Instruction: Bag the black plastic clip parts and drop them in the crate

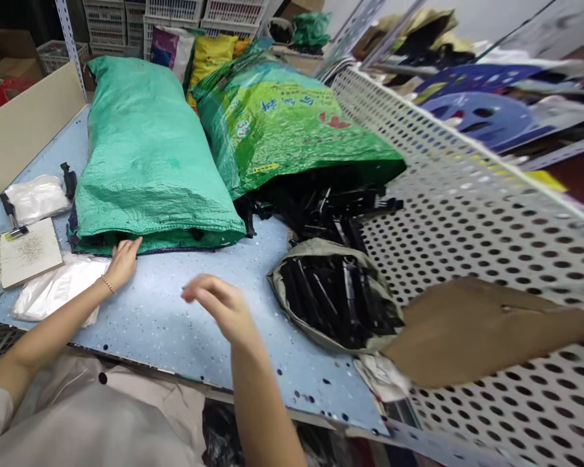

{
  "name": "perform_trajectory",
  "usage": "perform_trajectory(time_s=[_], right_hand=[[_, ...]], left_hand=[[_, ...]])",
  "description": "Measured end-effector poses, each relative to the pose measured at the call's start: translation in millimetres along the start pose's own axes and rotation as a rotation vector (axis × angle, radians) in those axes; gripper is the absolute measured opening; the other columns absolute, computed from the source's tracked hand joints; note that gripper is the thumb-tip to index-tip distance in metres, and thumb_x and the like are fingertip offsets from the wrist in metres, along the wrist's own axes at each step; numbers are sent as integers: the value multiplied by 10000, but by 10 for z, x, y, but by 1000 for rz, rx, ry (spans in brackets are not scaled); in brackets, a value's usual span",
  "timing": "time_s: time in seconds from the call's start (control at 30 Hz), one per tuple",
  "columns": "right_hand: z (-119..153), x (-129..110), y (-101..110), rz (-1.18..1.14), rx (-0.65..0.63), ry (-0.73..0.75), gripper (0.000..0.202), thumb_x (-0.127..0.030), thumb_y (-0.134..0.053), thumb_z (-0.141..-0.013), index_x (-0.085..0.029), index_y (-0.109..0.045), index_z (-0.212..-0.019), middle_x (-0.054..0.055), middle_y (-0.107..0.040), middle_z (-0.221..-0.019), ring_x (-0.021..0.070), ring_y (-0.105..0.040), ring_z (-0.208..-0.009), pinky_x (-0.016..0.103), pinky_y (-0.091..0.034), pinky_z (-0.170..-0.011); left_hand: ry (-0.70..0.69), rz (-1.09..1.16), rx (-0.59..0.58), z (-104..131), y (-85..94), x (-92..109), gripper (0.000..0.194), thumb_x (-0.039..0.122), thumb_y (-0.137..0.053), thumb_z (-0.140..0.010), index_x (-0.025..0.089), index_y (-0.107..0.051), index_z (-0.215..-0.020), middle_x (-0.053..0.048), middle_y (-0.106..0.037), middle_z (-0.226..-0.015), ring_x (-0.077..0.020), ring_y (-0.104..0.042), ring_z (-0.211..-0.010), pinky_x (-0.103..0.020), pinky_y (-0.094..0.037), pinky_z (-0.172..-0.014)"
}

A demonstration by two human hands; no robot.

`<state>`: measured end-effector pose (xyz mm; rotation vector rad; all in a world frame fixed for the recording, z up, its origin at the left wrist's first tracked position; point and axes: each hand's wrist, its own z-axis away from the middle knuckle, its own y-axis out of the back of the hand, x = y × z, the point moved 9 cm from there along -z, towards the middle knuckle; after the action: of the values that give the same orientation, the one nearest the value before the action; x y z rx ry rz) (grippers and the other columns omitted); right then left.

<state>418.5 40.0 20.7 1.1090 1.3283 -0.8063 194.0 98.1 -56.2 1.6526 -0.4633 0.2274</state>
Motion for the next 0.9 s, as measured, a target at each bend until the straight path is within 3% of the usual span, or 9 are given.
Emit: perform_trajectory(time_s=[0.13,0.2,0.27,0.37,0.43,0.5,0.67,0.8,0.9], right_hand=[[-60,747,-545,-313,62,-413,452,-610,-609,-856,-231,-620,-1103,90,-688,-1091,188,-671,-822,375,-564,-767],[-95,948,-821,-489,96,-467,556,-652,-598,-833,-239,-557,-1202,95,-677,-1137,201,-677,-884,372,-563,-784],[-128,990,-956,-578,155,-418,603,-648,-620,-814,-244,-515,-1249,82,-683,-1115,215,-674,-943,376,-557,-827],[-133,832,-952,-511,208,-276,654,-661,-594,-826,-271,-464,-1334,75,-672,-1165,242,-656,-1052,407,-539,-902],[-121,626,-900,-335,167,-162,631,-679,-536,-859,-276,-488,-1343,83,-637,-1267,251,-606,-1170,419,-498,-987],[-87,423,-783,-102,164,-58,571,-677,-479,-895,-259,-552,-1278,92,-607,-1312,248,-556,-1233,409,-449,-1044],[-7,245,-509,248,245,-29,482,-668,-376,-942,-229,-574,-922,54,-616,-877,201,-577,-830,358,-467,-811],[-11,437,-588,-51,178,-193,511,-682,-326,-946,-237,-432,-718,-31,-412,-593,131,-387,-535,274,-355,-535],[125,559,-788,-117,55,-300,543,-688,-262,-953,-232,-454,-728,-32,-418,-570,126,-371,-499,260,-319,-494]], left_hand=[[-177,447,218,765,267,346,625,17,-426,-805,234,-475,-1389,-118,-477,-1362,-235,-448,-1328,-481,-385,-1144],[-177,615,193,1065,243,501,629,69,-458,-841,266,-401,-1436,-114,-424,-1417,-239,-413,-1377,-481,-355,-1174],[-96,774,167,1244,164,568,663,178,-522,-877,282,-295,-1491,-122,-322,-1514,-267,-315,-1457,-496,-335,-1188],[116,1059,22,1281,-85,565,661,367,-468,-959,285,-168,-1543,-118,-282,-1581,-273,-307,-1478,-481,-396,-1148],[189,1204,-160,1238,-226,625,602,421,-407,-990,258,-227,-1540,-118,-410,-1528,-271,-419,-1416,-459,-444,-1107],[183,1201,-260,1195,-210,673,610,440,-458,-977,237,-295,-1528,-118,-496,-1474,-280,-471,-1372,-452,-442,-1106],[92,880,-220,1188,71,690,772,423,-515,-966,298,-79,-1591,-100,-273,-1630,-284,-281,-1499,-471,-318,-1197],[49,715,-206,1175,103,704,795,434,-521,-960,279,-68,-1595,-134,-224,-1643,-310,-250,-1510,-516,-281,-1203],[119,770,-174,1088,83,580,753,487,-490,-968,273,-116,-1585,-125,-277,-1626,-293,-318,-1483,-480,-329,-1179]])
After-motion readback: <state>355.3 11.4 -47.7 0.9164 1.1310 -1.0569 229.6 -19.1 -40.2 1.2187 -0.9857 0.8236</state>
